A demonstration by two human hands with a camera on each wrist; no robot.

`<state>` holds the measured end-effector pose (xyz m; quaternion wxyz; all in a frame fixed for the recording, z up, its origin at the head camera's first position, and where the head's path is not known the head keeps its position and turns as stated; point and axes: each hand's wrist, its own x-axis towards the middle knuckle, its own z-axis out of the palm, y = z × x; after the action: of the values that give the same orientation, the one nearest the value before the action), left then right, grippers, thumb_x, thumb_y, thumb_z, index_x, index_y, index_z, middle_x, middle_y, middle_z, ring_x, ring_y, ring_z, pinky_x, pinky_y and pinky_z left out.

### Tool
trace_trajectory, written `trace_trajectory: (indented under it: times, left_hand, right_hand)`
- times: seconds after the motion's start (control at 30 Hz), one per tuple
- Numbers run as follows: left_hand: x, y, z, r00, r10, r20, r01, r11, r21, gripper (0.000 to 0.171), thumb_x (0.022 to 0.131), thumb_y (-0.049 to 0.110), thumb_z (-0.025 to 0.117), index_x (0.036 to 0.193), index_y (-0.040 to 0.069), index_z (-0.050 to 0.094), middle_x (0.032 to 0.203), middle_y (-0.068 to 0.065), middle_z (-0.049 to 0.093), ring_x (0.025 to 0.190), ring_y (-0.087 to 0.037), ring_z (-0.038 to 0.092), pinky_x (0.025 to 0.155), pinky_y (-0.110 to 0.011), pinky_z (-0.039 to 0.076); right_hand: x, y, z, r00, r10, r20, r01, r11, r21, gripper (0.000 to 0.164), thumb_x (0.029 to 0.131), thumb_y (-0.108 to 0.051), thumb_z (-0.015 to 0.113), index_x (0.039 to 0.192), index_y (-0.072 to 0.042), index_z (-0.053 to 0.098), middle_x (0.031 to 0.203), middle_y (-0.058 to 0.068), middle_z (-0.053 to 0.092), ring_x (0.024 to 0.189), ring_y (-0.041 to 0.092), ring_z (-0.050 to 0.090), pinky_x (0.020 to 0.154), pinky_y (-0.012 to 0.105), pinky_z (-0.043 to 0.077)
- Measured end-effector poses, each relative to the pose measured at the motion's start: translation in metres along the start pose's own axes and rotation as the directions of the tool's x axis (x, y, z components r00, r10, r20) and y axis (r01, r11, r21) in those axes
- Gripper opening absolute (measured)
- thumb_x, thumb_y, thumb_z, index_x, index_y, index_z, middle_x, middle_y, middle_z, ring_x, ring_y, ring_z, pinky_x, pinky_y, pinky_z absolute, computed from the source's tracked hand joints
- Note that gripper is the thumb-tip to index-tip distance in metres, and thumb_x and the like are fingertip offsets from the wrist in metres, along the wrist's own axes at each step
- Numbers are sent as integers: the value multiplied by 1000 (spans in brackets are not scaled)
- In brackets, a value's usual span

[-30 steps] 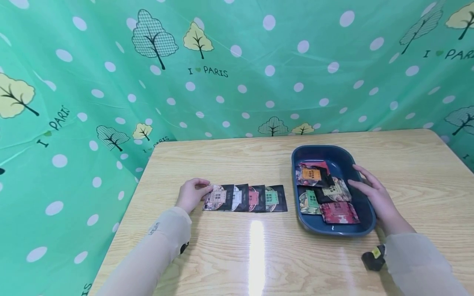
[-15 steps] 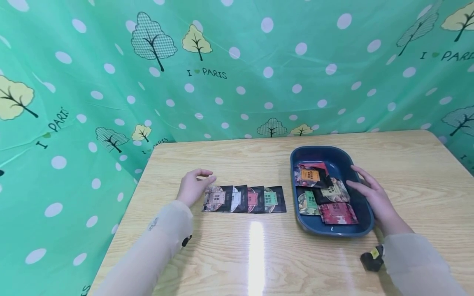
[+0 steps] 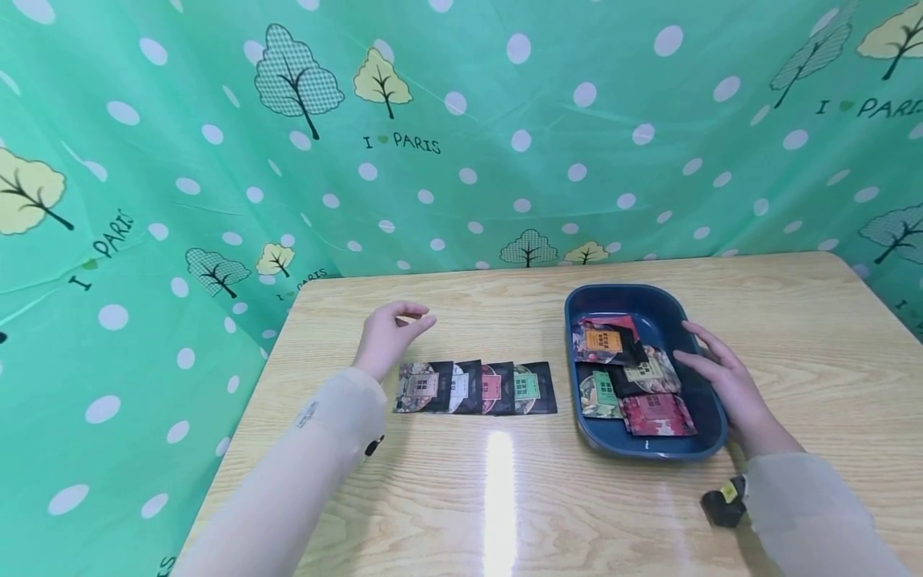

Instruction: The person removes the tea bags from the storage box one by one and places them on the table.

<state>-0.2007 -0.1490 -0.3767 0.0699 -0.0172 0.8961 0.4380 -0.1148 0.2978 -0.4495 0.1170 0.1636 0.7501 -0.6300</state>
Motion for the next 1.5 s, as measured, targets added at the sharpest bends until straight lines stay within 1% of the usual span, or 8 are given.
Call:
trace_trajectory:
  times: [0.1,0.43,0.9,1.07,1.27,1.4,1.47,1.5]
  left_hand:
    - [1,11,4,1000,7,11,-7,1000,1,37,93,37,68,124,16,66,125,-4,61,106,-23,53,87,-38,48]
    - [-3,39,16,991,130,16,-131,988,78,35,94,40,67,121,18,67,126,-2,61,113,-23,53,91,-41,50]
    - [-12,68,54,970,230,80,-236,970,65,33,93,36,68,118,14,69,122,-1,63,111,-22,56,93,-39,51]
    - [-17,76,71,955,270,126,-279,959,60,32,94,36,67,119,15,69,122,0,64,112,-22,56,93,-38,50]
    - [-24,87,96,921,340,192,-365,924,113,35,94,38,66,121,16,68,123,1,65,112,-19,57,97,-36,49]
    - [-30,94,113,909,347,233,-383,914,135,36,94,41,65,121,18,69,124,3,65,113,-17,57,98,-35,49]
    - [-33,97,121,905,345,247,-387,911,145,36,94,44,65,120,19,70,124,4,65,112,-16,56,97,-34,49]
    - [-34,98,124,903,346,253,-389,910,144,36,94,44,65,119,20,70,124,5,65,112,-15,56,97,-34,49]
  right_hand:
    - [0,0,0,1000,-2,-5,2,1000,6,66,99,-51,51,154,-49,14,164,10,-20,150,47,-5,117,66,16]
    - [0,-1,1,1000,5,2,-5,1000,24,67,99,-51,52,154,-49,14,164,8,-21,150,45,-9,118,65,14]
    - [-1,-2,-1,1000,-2,5,2,1000,16,66,100,-51,50,154,-49,13,165,11,-19,150,47,-2,117,66,18]
    - [-2,-2,0,1000,-3,6,3,1000,16,67,100,-51,50,155,-48,13,164,11,-20,150,47,-6,117,66,16]
    - [-2,-1,0,1000,-9,15,9,1000,18,66,100,-50,50,155,-48,13,164,11,-20,150,47,-4,117,65,18]
    - [-1,-1,-1,1000,-8,29,7,1000,25,65,101,-49,49,155,-48,13,165,13,-18,149,48,9,104,38,47]
    - [-1,-1,-1,999,-9,30,8,1000,20,65,101,-49,49,155,-48,13,165,14,-17,148,48,12,104,37,48]
    - [-1,-1,-1,1000,-8,30,8,1000,23,65,101,-49,49,155,-48,13,165,14,-17,148,48,12,97,29,50]
